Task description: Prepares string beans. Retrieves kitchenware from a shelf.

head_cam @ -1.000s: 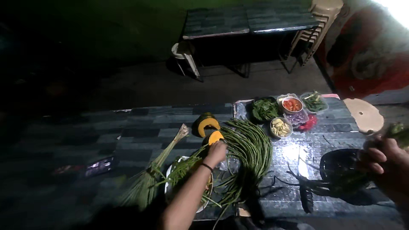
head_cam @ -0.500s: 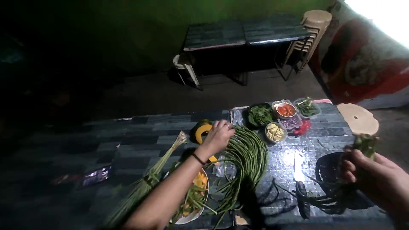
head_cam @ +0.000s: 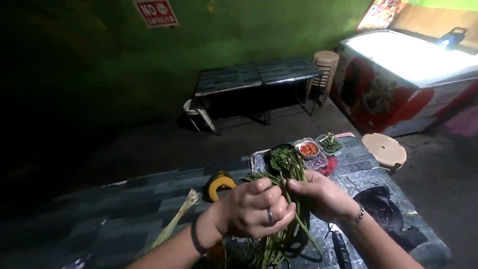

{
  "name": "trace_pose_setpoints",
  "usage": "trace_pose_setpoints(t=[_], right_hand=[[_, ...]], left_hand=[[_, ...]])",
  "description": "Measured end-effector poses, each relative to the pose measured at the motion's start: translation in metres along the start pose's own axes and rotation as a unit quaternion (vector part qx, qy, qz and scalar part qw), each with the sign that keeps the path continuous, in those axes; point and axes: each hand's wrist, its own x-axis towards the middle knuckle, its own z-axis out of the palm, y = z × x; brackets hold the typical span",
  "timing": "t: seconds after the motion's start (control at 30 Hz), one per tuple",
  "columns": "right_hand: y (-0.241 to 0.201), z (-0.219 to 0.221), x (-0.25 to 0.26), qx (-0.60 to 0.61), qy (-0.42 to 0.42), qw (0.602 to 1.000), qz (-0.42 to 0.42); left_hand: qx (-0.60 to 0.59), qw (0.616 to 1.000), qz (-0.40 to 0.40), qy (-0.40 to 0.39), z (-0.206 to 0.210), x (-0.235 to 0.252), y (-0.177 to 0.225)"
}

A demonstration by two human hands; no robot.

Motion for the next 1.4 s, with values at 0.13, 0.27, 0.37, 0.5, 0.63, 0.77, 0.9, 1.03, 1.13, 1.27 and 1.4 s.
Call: trace_pose_setpoints(t=[0.13, 0.27, 0.37, 0.5, 0.63, 0.77, 0.9, 1.03, 1.13, 1.27, 1.4], right_hand=[[0.012, 0.0, 0.003, 0.043, 0.038, 0.997, 0.05], [0.021, -0.015, 0.001, 0.044, 0.065, 0.994, 0.074], [0.029, -0.034, -0.014, 0.028, 0.151, 0.987, 0.057], [0.041, -0.062, -0.042, 0.081, 0.23, 0.969, 0.049], [0.042, -0.078, -0.076, 0.099, 0.221, 0.968, 0.071], [0.036, -0.086, -0.1, 0.081, 0.194, 0.976, 0.051], [0.039, -0.092, -0.092, 0.079, 0.171, 0.982, 0.034], [0.036, -0.074, -0.06, 0.0, 0.19, 0.981, 0.04], [0.038, -0.063, -0.042, -0.034, 0.165, 0.984, 0.056], [0.049, -0.061, -0.037, -0.027, 0.145, 0.986, 0.079], [0.043, -0.072, -0.035, -0.06, 0.142, 0.984, 0.087]], left_hand=[[-0.092, 0.995, -0.021, -0.018, 0.01, -0.005, 0.0], [-0.183, 0.959, -0.217, 0.023, 0.035, -0.048, -0.013], [-0.109, 0.874, -0.472, -0.043, 0.083, -0.124, -0.035], [-0.138, 0.657, -0.587, -0.453, 0.165, -0.231, -0.012], [-0.143, 0.548, -0.568, -0.598, 0.202, -0.263, 0.026], [-0.19, 0.615, -0.567, -0.514, 0.179, -0.239, 0.002], [-0.318, 0.642, -0.556, -0.422, 0.122, -0.184, -0.035], [-0.413, 0.56, -0.588, -0.413, 0.081, -0.14, -0.047], [-0.432, 0.487, -0.662, -0.372, 0.081, -0.146, -0.034], [-0.382, 0.491, -0.744, -0.242, 0.082, -0.139, -0.004], [-0.388, 0.535, -0.683, -0.311, 0.032, -0.079, -0.018]])
